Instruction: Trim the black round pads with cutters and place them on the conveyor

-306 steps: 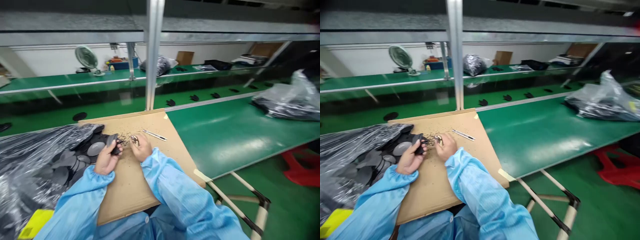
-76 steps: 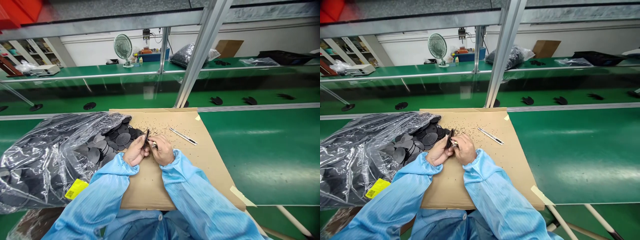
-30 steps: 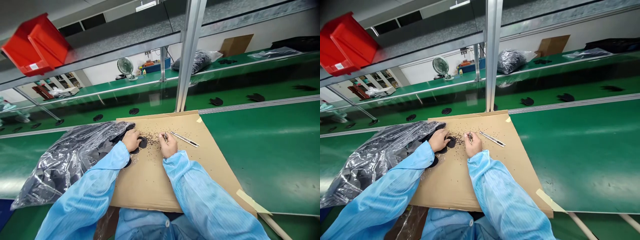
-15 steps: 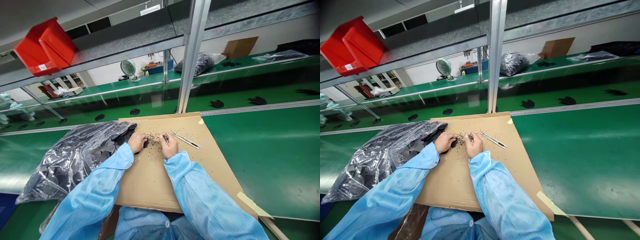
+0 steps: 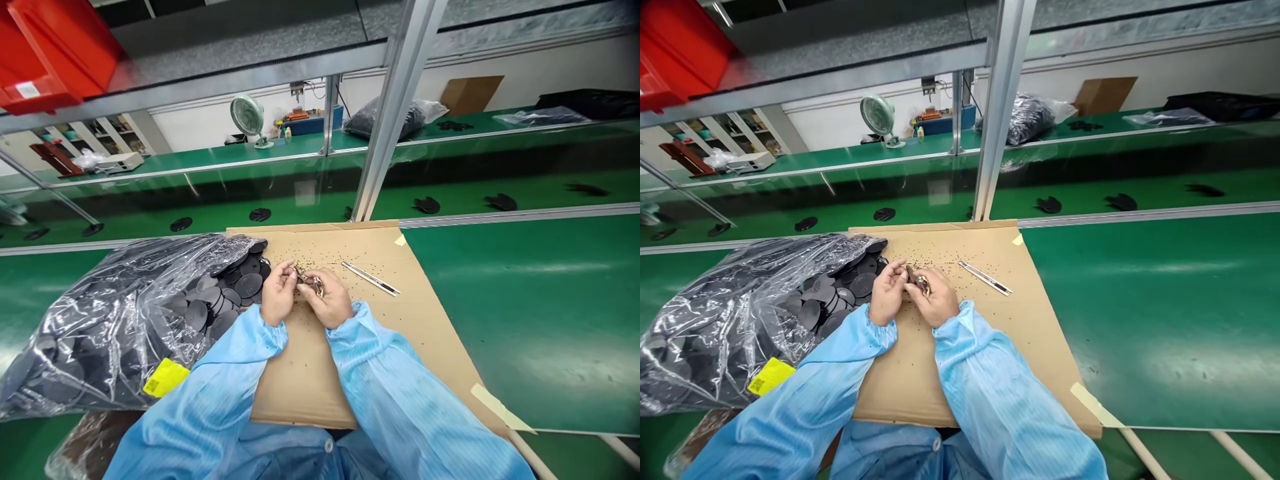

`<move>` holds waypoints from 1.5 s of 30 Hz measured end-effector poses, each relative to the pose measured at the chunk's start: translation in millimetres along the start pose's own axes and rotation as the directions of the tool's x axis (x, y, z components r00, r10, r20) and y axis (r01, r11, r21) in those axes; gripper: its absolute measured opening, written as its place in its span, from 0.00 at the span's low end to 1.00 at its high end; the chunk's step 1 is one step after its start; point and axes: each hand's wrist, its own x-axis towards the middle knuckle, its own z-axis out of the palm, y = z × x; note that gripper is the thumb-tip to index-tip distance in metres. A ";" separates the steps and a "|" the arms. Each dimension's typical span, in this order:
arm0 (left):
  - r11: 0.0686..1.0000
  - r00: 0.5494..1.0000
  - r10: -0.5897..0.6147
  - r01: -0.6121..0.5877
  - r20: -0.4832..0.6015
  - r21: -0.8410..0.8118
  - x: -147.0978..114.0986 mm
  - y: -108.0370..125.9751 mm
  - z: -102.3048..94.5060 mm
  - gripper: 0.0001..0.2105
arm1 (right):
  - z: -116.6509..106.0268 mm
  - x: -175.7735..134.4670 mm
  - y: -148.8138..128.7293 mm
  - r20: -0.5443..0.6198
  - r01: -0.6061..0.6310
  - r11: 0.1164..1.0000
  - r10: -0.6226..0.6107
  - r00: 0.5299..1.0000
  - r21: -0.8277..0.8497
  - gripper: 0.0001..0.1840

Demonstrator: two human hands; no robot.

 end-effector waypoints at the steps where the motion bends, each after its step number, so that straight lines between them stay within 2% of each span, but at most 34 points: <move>1: 1.000 1.000 0.008 -0.008 0.024 -0.006 -1.1 0.7 0.0 0.17 | -0.1 0.0 -0.3 0.026 0.032 0.999 -0.031 0.999 -0.031 0.08; 5: 1.000 0.998 0.027 -0.027 0.055 -0.015 -3.8 4.5 -2.3 0.16 | 0.2 0.6 1.0 0.039 0.100 0.986 -0.096 0.995 -0.131 0.04; 9: 1.000 0.997 0.014 -0.013 0.069 -0.018 -6.3 7.4 -2.0 0.17 | 1.5 0.0 2.5 0.012 0.086 0.985 -0.085 0.996 -0.149 0.05; 18: 0.997 0.997 -0.074 0.074 -0.006 0.008 -6.4 2.7 -0.7 0.15 | 3.6 -2.0 2.8 0.010 -0.063 0.997 0.063 0.998 -0.049 0.06; 28: 0.997 0.996 -0.078 0.076 -0.039 -0.029 -5.3 -1.7 -0.2 0.09 | 5.5 -4.5 5.8 0.092 -0.079 0.997 0.078 0.993 0.012 0.11; 32: 0.996 0.995 -0.067 0.062 -0.076 -0.060 -3.5 0.3 -1.4 0.09 | 4.2 -3.7 3.9 0.025 -0.063 0.998 0.063 0.998 0.012 0.10; 37: 0.984 0.994 -0.089 0.079 -0.056 -0.159 -2.3 0.7 -2.0 0.16 | 4.4 -1.4 7.8 -0.114 -0.160 0.987 0.157 0.981 -0.018 0.07; 45: 0.971 0.990 -0.137 0.141 0.031 -0.195 -2.5 -0.9 -1.3 0.18 | 4.2 -1.2 6.1 -0.056 -0.192 0.981 0.190 0.980 -0.037 0.06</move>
